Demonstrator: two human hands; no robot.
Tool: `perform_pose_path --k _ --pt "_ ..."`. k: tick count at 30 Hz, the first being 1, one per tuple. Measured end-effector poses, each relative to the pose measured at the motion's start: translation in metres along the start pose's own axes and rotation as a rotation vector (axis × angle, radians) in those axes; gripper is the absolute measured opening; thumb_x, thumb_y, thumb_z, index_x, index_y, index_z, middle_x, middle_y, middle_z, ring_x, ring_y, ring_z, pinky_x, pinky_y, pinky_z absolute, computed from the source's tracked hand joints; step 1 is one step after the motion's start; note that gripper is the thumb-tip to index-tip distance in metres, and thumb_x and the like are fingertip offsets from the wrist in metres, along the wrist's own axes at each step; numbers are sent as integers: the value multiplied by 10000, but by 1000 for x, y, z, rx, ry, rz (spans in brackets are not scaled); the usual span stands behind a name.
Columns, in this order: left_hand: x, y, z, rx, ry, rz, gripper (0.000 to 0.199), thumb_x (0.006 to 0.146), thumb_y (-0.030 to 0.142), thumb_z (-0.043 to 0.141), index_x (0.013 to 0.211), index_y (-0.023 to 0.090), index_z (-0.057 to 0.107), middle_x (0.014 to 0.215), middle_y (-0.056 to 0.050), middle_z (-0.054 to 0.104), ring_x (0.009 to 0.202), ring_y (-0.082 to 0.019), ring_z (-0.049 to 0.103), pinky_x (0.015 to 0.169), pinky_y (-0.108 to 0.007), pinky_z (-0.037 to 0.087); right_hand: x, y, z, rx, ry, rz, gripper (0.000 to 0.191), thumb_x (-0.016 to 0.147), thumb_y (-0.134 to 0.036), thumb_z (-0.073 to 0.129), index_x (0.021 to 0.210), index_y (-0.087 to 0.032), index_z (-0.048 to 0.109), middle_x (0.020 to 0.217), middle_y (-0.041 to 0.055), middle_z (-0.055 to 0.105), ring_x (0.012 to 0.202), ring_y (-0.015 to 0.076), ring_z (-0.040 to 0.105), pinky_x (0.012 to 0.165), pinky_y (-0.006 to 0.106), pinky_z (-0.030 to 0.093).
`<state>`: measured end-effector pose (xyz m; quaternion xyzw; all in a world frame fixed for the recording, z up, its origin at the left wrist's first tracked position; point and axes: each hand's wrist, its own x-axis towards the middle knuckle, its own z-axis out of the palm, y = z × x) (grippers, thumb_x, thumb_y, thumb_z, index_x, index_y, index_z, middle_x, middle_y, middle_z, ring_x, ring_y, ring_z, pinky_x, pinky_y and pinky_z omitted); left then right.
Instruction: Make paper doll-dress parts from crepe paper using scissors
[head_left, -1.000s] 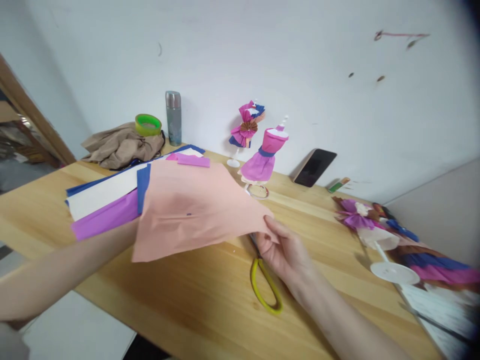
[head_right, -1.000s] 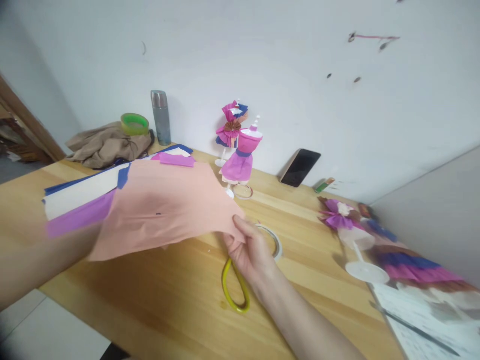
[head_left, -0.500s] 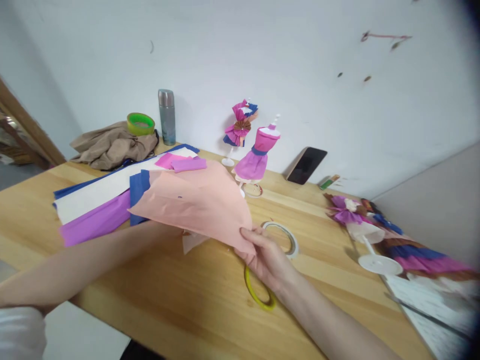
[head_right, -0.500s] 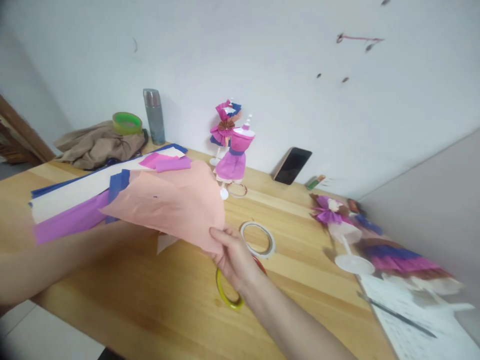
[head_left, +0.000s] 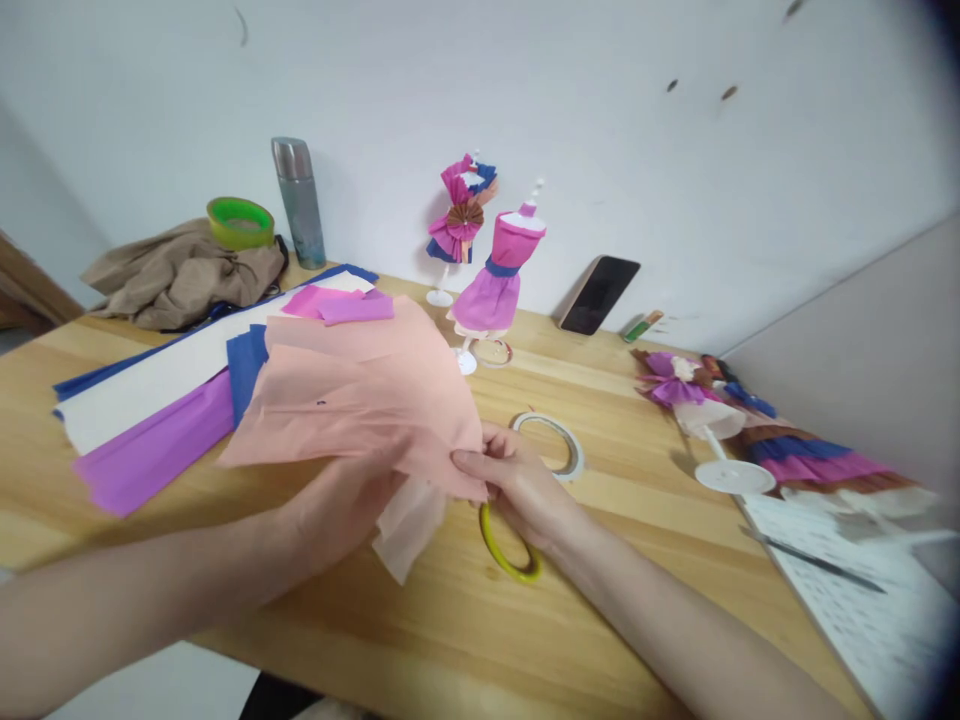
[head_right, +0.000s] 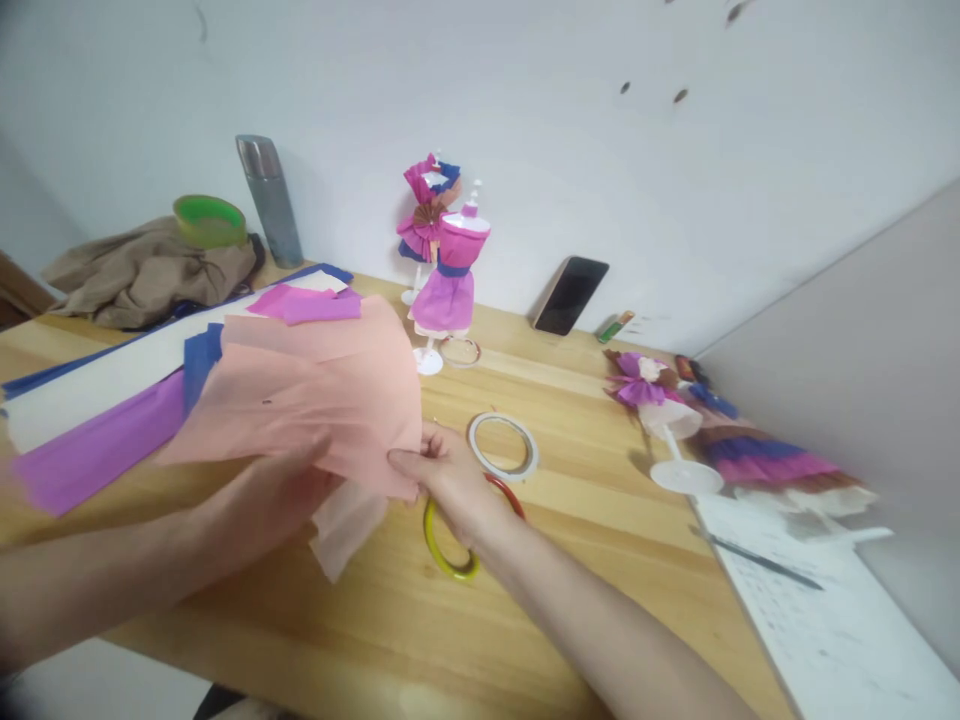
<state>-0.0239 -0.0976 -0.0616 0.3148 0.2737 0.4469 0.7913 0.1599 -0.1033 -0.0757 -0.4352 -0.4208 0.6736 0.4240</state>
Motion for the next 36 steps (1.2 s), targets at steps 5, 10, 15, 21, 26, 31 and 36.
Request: perform_pose_path --k 5,10,15,21,26,31,36 --pt "2 -10 -7 -95 229 2 142 871 139 569 939 137 693 996 -57 725 958 -183 656 844 -269 538 -10 -25 -19 -975 -15 -103 271 876 -433 542 851 -178 629 691 31 635 602 154 580 519 241 365" --pt "-1 -27 -14 -251 166 -113 186 894 198 560 1040 150 666 1048 -71 727 1032 -199 655 929 -326 530 -37 -21 -35 -1633 76 39 385 824 -334 586 1184 -197 596 1005 129 677 806 270 647 604 305 388" --pt "-2 -31 -18 -256 148 -205 164 899 193 557 982 127 682 969 -82 738 924 -194 683 866 -335 565 -58 2 -41 -1630 129 43 594 818 -308 573 1385 -177 454 1232 189 572 988 331 632 735 396 476" --pt "-4 -29 -24 -260 165 -286 150 895 208 572 869 118 690 851 -85 736 795 -183 693 760 -327 602 -57 4 -53 -1420 139 21 493 784 -209 553 1275 -181 528 1023 118 650 808 232 633 735 356 473" --pt "-2 -28 -29 -294 194 -299 173 906 216 558 838 123 687 803 -79 740 733 -179 703 751 -326 610 -52 -16 -73 -862 56 80 338 810 -369 584 1084 -171 598 809 47 629 689 178 588 614 287 463" --pt "0 -28 -33 -330 147 -317 196 897 257 583 801 117 682 785 -83 746 752 -185 716 808 -311 593 -54 -36 -100 -552 -32 32 558 739 -418 729 1230 -210 567 915 51 615 713 162 587 638 279 485" --pt "0 -28 -31 -364 164 -290 163 900 204 561 818 118 673 792 -82 750 743 -188 717 801 -334 599 -46 -46 -93 -539 -278 -68 662 677 -562 755 1215 -237 545 1049 78 562 972 236 554 875 352 457"
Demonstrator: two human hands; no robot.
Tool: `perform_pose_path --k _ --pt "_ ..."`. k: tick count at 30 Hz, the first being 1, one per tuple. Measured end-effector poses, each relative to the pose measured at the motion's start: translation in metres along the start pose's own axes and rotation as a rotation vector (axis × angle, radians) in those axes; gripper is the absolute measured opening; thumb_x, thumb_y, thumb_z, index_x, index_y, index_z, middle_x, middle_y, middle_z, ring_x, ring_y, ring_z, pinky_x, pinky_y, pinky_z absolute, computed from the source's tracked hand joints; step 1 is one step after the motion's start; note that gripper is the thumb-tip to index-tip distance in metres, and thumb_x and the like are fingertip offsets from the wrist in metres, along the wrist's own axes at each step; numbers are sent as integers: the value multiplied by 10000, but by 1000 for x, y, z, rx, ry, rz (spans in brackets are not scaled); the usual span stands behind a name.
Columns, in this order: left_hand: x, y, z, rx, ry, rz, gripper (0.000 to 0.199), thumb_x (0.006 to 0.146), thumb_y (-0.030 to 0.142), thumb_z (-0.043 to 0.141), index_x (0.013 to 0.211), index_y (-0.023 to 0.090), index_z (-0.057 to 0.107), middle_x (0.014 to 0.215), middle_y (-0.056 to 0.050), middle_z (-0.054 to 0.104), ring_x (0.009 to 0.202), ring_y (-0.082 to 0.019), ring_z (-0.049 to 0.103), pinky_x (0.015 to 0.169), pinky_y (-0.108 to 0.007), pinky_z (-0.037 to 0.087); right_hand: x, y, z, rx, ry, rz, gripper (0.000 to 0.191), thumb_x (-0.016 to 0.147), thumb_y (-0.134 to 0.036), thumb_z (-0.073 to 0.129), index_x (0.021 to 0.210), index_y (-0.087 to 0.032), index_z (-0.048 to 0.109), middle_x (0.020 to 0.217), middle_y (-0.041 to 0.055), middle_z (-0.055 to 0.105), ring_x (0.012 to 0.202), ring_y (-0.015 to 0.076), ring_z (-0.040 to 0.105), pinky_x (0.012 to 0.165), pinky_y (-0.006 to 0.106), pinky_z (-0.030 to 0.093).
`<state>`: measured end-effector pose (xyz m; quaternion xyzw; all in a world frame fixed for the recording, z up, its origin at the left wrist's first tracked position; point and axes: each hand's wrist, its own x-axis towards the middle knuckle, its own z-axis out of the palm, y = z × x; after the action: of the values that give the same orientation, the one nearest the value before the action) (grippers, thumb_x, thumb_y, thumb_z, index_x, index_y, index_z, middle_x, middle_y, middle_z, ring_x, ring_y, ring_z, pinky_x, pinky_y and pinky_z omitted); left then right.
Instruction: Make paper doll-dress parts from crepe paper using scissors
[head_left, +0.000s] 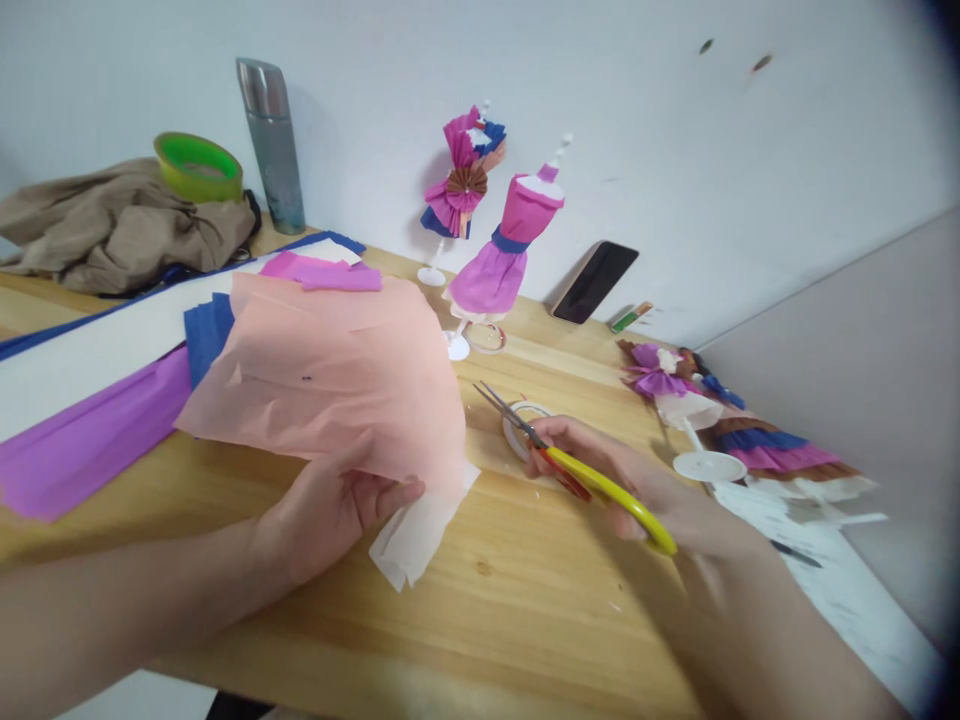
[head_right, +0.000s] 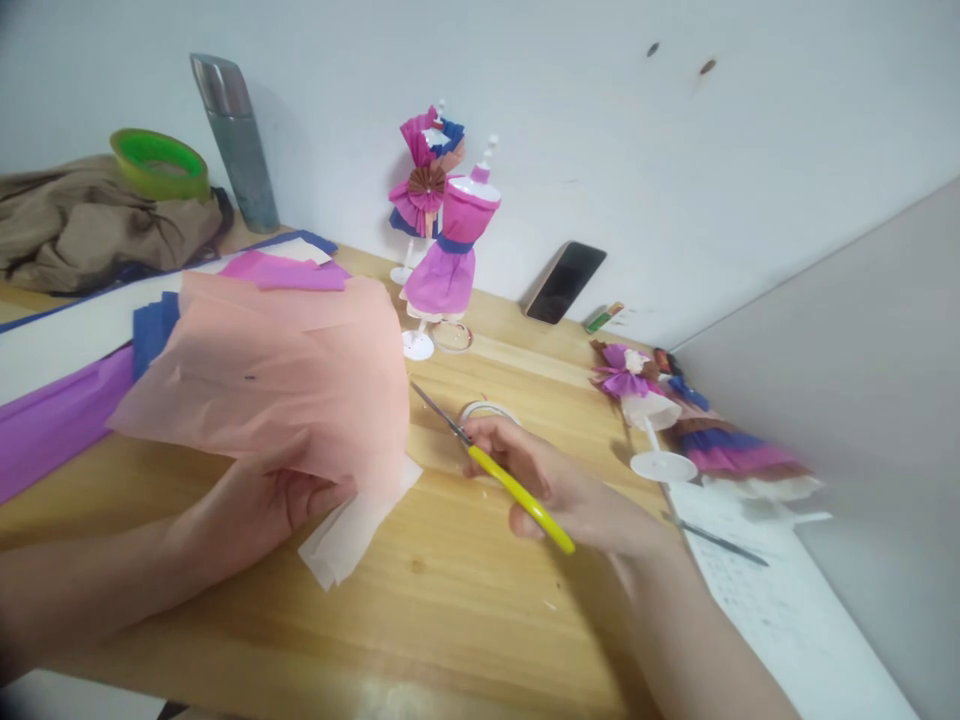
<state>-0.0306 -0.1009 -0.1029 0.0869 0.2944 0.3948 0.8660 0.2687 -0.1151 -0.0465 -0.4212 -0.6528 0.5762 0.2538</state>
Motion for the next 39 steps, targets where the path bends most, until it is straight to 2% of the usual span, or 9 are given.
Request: perform_pose_path --k 2,5,7,12,18,24,29,34,39 --pt "0 0 1 0 8 5 167 907 200 547 836 120 675 808 -80 750 747 -187 717 792 -334 602 11 -7 6 -42 -4 -20 608 645 -591 764 1098 -239 561 1022 67 545 946 228 531 836 329 459" --pt "-1 0 3 -1 27 6 170 909 205 543 842 124 676 803 -71 745 749 -184 715 788 -333 604 24 -12 9 -98 27 31 429 707 -560 726 895 -223 538 807 5 503 682 147 475 603 249 415" --pt "-2 -1 3 -9 37 9 171 909 202 542 839 122 676 798 -69 743 751 -185 713 783 -332 607 27 -11 4 -141 -4 45 388 730 -536 713 837 -213 527 750 -11 481 619 126 417 548 233 368" --pt "-2 -2 4 -35 25 3 176 912 192 525 867 143 688 770 -59 740 758 -182 713 816 -339 601 20 -6 -16 -127 -186 115 349 771 -505 677 876 -195 555 791 9 552 616 117 453 554 232 377" --pt "-3 -2 7 -17 -67 9 174 900 208 548 879 137 706 861 -67 753 809 -179 713 818 -312 594 25 -8 -17 -194 -249 153 257 797 -377 668 896 -188 524 805 8 577 667 117 502 610 231 425" --pt "-5 -1 10 -20 -101 23 184 895 200 547 938 145 717 926 -60 759 847 -178 710 853 -332 587 26 -12 -15 -230 -346 263 258 796 -392 649 868 -183 516 726 -17 547 604 100 503 526 208 401" --pt "-5 -2 8 -12 -118 17 223 909 215 524 1018 140 704 977 -75 755 909 -195 702 869 -342 580 27 -20 -10 -160 -356 319 287 830 -446 614 901 -186 516 783 -1 547 665 115 556 574 222 471" --pt "-6 -2 4 -3 -214 2 246 916 255 523 1028 132 705 1024 -89 749 937 -207 698 897 -338 563 44 -30 -7 -129 -429 390 468 773 -572 656 949 -162 516 840 27 584 673 123 616 543 204 466" --pt "-6 1 -1 -99 -270 -7 282 926 309 517 1062 130 687 1060 -93 741 958 -217 695 912 -363 560 52 -26 -12 -93 -540 331 576 805 -645 587 1053 -129 526 857 56 611 630 113 619 507 194 434"
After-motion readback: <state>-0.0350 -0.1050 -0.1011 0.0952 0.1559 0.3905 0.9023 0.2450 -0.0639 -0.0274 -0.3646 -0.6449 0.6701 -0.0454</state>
